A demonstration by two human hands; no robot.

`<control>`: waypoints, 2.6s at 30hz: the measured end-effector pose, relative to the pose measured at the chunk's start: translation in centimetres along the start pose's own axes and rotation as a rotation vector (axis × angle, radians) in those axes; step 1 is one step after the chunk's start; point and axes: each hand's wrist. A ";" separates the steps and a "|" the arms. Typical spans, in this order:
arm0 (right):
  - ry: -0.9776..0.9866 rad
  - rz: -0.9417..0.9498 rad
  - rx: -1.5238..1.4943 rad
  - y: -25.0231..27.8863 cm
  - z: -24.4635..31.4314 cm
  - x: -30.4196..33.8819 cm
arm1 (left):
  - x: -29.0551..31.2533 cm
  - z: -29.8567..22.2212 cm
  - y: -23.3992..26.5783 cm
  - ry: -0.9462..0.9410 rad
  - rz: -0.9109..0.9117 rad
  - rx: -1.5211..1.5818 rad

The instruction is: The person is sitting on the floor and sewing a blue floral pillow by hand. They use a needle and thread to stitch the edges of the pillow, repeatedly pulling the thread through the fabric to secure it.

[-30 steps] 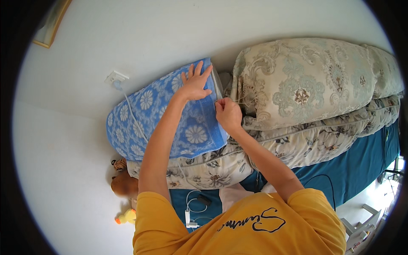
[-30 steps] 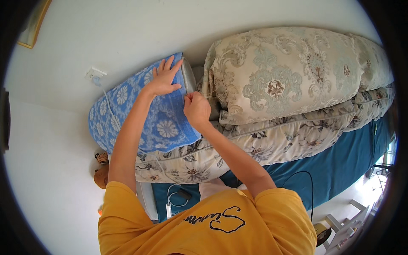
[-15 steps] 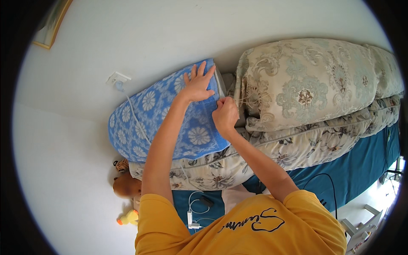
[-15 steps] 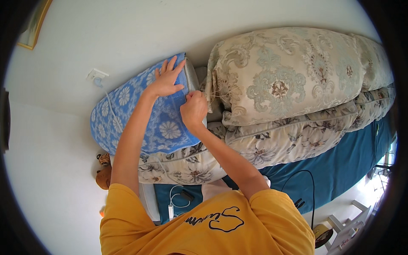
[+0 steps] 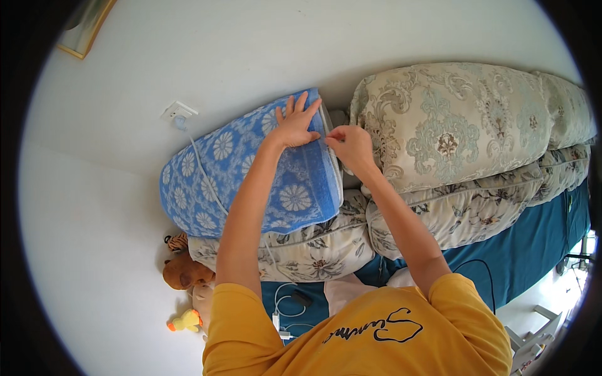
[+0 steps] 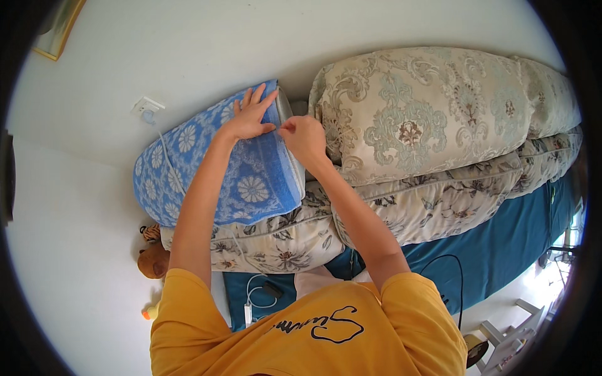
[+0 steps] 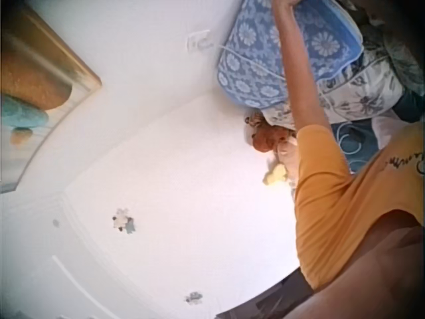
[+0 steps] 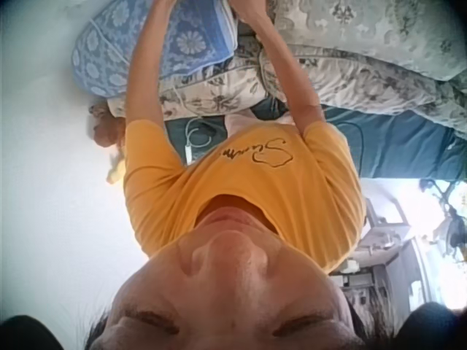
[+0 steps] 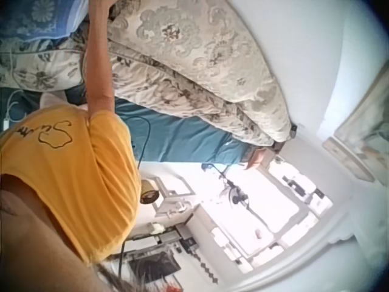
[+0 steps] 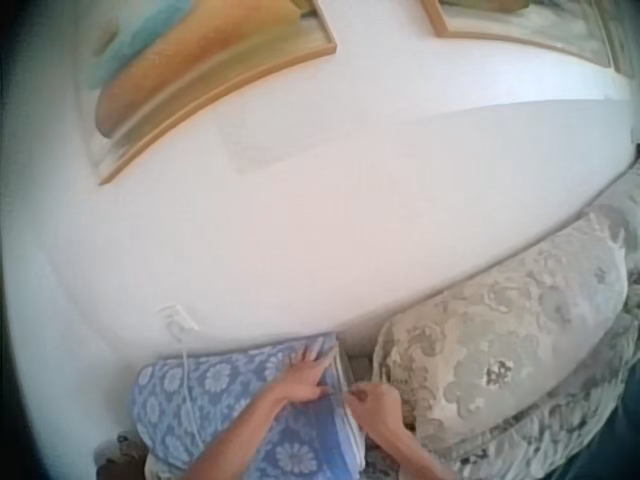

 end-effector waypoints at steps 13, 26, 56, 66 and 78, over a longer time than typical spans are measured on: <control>-0.011 0.342 0.100 -1.3 -1.6 -4.3 | -0.1 0.8 -0.3 -0.014 -0.009 0.068; -0.259 0.083 -0.782 4.9 3.7 -11.4 | -0.4 1.5 -0.8 -0.039 -0.032 0.135; -0.516 -0.080 -0.578 -2.4 0.5 1.3 | -2.8 0.9 0.5 0.113 -0.070 0.160; -0.562 -0.104 -0.726 -3.0 0.6 1.9 | -2.8 1.1 0.0 0.119 -0.082 0.158; -0.674 -0.016 -0.731 -2.7 0.2 0.6 | -2.7 1.2 0.2 0.109 -0.052 0.180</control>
Point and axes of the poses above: each hand's wrist, its own x-axis away from the middle knuckle, its own y-axis out of the back of the hand, z = x × y, and after that the axes turned 6 degrees about y, right-handed
